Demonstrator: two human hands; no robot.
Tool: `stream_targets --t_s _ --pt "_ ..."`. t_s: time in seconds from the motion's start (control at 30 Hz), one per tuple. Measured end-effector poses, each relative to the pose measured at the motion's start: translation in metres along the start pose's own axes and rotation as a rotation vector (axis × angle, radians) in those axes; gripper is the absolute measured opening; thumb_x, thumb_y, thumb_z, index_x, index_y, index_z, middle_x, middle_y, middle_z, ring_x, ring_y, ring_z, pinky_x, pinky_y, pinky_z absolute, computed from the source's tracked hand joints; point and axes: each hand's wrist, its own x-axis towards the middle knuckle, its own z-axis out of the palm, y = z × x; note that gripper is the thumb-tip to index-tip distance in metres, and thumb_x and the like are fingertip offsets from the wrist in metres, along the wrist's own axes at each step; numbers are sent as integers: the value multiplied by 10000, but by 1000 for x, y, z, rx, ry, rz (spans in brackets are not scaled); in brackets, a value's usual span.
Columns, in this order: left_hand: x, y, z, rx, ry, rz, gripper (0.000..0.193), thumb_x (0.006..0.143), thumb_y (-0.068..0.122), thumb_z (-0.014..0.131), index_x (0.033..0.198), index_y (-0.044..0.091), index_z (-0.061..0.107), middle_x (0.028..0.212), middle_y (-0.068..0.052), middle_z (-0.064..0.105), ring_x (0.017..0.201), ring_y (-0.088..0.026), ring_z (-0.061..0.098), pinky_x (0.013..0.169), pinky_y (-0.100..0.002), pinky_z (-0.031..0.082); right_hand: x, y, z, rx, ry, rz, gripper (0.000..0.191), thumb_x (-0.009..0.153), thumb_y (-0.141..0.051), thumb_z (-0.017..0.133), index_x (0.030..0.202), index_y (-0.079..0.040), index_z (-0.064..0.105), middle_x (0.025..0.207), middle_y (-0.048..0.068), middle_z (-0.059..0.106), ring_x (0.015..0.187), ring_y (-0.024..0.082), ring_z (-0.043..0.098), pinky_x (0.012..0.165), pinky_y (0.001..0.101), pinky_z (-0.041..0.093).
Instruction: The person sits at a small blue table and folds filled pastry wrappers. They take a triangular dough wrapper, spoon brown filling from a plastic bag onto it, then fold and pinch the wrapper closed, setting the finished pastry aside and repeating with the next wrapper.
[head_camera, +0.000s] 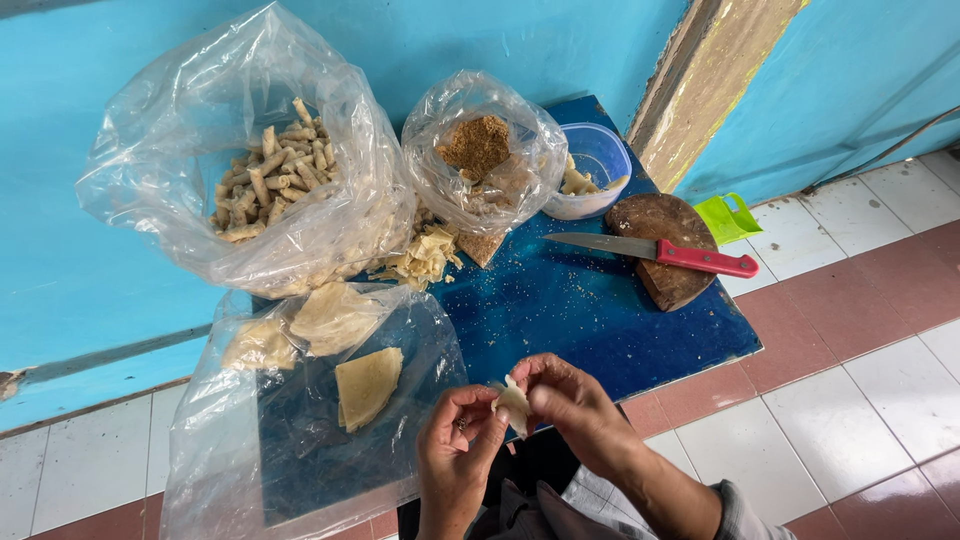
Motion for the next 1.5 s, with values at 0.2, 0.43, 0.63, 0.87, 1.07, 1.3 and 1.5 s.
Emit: stream_targets --t_s 0.2,0.43,0.63,0.87,1.07,1.3,1.5 --pt "0 -17 -20 -186 -17 52 170 925 -29 692 1088 -37 645 1008 -137 709 920 -199 724 837 -349 614 15 3 -15 -28 127 -39 179 897 -86 747 1061 -21 715 995 91 741 862 165 697 725 326 580" --pt "1 -41 -52 -284 210 177 168 941 -54 675 1104 -49 633 1059 -132 663 970 -197 668 833 -402 615 34 6 -29 176 312 -71 160 907 -99 711 1061 -54 718 1007 70 729 938 173 726 868 398 631" --pt "1 -45 -87 -329 253 297 228 933 -100 641 1157 -60 631 1140 -167 680 1061 -213 676 935 -381 579 44 -11 -44 78 356 -183 134 928 -87 685 1062 -77 698 1034 74 730 926 186 732 814 395 631" --pt "4 -25 -102 -210 346 246 273 932 -95 640 1200 -43 627 1130 -134 673 1068 -167 653 944 -301 541 56 -22 -20 -1294 139 -642 124 962 -114 711 1077 -82 676 1106 59 764 890 164 750 706 319 640" --pt "27 -12 -80 -73 195 189 239 940 -39 664 1176 -13 647 1058 -93 678 960 -129 640 817 -260 527 43 -2 16 -1598 -35 -562 513 885 -221 764 1339 -42 603 1021 122 747 918 296 733 768 408 601" --pt "57 0 -44 -373 -90 -9 234 929 7 641 1158 -39 620 1018 -96 655 876 -155 651 788 -309 556 32 -30 -2 -1242 -42 -478 426 925 -138 726 1324 -50 606 1174 116 755 998 220 779 840 353 632" --pt "53 2 -25 -333 -254 1 292 935 28 643 1219 -29 597 980 -116 641 859 -157 638 761 -311 547 48 -35 -25 -1070 -13 -357 229 928 -142 729 1150 -84 733 1092 69 780 948 177 778 754 313 636"
